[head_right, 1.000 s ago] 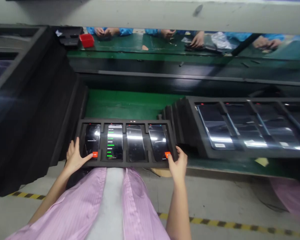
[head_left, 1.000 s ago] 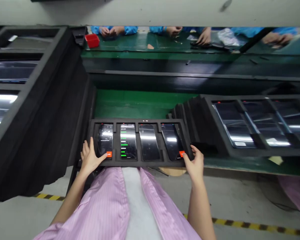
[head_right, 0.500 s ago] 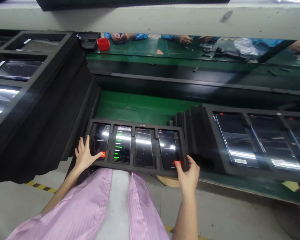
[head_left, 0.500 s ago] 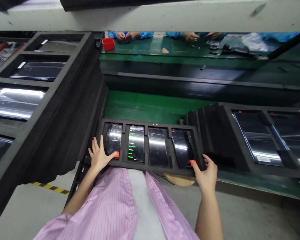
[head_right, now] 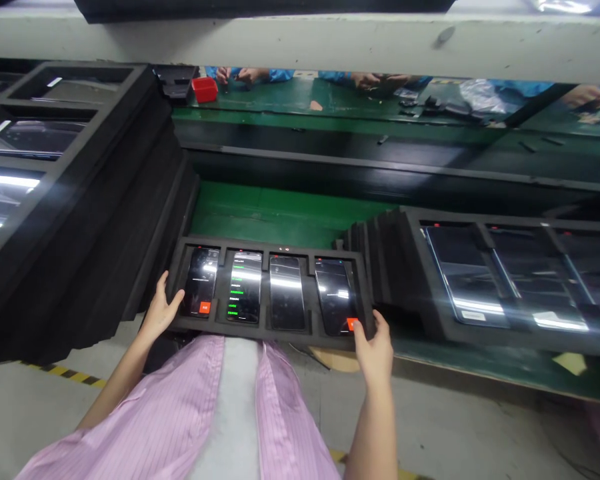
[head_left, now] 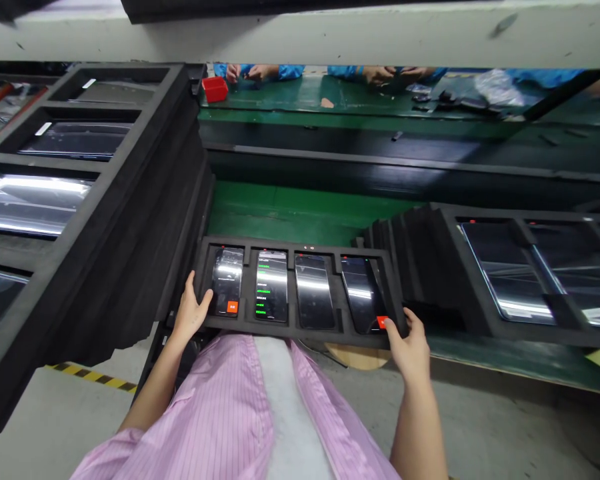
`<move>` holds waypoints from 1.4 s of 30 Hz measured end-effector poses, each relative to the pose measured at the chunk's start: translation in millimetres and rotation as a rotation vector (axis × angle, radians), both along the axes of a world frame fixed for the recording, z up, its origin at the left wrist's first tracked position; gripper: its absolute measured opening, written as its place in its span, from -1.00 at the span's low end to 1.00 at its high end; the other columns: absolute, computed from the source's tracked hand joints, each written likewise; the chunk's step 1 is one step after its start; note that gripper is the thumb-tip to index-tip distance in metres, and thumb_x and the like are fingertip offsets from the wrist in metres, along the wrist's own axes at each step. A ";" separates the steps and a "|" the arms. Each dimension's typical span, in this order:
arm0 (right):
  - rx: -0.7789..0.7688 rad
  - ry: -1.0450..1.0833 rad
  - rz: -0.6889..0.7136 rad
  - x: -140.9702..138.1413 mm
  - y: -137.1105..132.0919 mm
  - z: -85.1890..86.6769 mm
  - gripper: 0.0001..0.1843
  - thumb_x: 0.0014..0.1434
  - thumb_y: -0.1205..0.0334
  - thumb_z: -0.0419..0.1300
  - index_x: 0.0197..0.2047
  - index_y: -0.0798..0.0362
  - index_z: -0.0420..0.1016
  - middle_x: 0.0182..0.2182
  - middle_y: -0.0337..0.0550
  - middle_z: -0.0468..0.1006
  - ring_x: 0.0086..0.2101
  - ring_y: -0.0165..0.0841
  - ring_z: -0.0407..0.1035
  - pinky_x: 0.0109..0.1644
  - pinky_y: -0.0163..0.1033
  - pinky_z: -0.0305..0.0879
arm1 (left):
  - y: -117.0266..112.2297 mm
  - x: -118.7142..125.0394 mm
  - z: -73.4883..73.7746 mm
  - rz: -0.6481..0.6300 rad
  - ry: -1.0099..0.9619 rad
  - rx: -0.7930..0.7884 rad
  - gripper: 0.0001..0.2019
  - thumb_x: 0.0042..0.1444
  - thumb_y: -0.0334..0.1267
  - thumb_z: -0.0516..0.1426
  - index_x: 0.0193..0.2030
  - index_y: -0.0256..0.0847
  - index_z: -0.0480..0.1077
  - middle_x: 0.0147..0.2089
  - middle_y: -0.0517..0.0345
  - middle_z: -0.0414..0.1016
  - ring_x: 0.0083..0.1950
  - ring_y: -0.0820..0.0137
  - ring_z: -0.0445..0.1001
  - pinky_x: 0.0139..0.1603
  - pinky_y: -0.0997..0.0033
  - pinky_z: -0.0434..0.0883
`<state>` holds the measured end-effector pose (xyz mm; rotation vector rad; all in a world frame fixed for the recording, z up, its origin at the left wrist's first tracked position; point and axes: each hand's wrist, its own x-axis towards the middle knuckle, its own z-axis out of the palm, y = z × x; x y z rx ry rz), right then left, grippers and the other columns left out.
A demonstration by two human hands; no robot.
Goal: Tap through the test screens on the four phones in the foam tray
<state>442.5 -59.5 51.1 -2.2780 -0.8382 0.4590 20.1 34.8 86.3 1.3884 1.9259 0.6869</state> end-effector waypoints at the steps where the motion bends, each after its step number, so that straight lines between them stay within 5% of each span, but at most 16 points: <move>1: -0.010 0.004 0.001 0.0 0.1 0.4 -0.24 -0.11 -0.16 0.06 0.10 0.11 0.27 -0.07 0.07 0.40 -0.14 -0.14 0.31 -0.05 -0.04 0.21 | 0.5 -1.1 -0.4 0.001 0.008 -0.003 -0.31 0.06 -0.14 0.07 0.30 -0.28 -0.06 0.27 -0.19 0.14 0.31 0.16 0.10 0.28 0.08 0.08; 22: -0.006 -0.078 -0.025 -0.5 3.2 4.8 -0.33 -0.01 -0.06 0.00 0.07 0.21 0.34 -0.12 0.16 0.46 -0.11 -0.07 0.32 -0.02 0.05 0.20 | 6.2 -6.9 2.3 -0.004 -0.005 0.002 -0.44 0.05 -0.18 0.06 0.23 -0.16 0.11 0.23 -0.03 0.24 0.24 0.20 0.21 0.25 0.13 0.15; 27: 0.131 -0.358 0.084 -57.8 22.7 24.9 -0.37 0.11 0.03 -0.05 0.18 0.22 0.16 -0.02 0.25 0.34 0.01 0.01 0.19 0.05 0.15 0.07 | 5.4 -5.5 -2.7 -0.046 0.055 0.084 -0.44 0.07 -0.17 0.04 0.24 -0.20 0.09 0.25 -0.06 0.20 0.26 0.19 0.18 0.27 0.12 0.13; 30: 0.164 -0.296 0.365 -109.7 45.9 27.9 -0.36 0.15 0.01 -0.05 0.24 0.15 0.05 0.01 0.19 0.30 0.00 -0.04 0.16 0.05 0.09 0.10 | 5.1 -3.3 -3.9 -0.045 0.104 0.093 -0.41 0.09 -0.13 0.02 0.27 -0.23 0.04 0.26 -0.12 0.18 0.27 0.15 0.17 0.26 0.08 0.14; 33: 0.074 -0.281 0.385 -143.0 68.0 21.0 -0.22 0.12 -0.07 0.01 0.26 0.27 -0.03 -0.05 0.28 0.28 -0.05 0.03 0.16 -0.01 0.13 0.13 | 4.1 -1.9 -3.7 -0.046 0.114 0.099 -0.41 0.10 -0.13 0.01 0.27 -0.24 0.03 0.26 -0.13 0.17 0.28 0.13 0.15 0.26 0.06 0.13; 42: -0.034 -0.316 0.331 -148.4 84.1 13.8 -0.17 0.06 -0.07 0.08 0.25 0.29 0.00 -0.21 0.22 0.27 -0.16 0.02 0.18 -0.09 0.12 0.14 | -0.5 0.6 -2.1 -0.051 0.138 0.093 -0.41 0.10 -0.11 0.00 0.26 -0.26 0.04 0.25 -0.15 0.18 0.27 0.14 0.15 0.26 0.06 0.12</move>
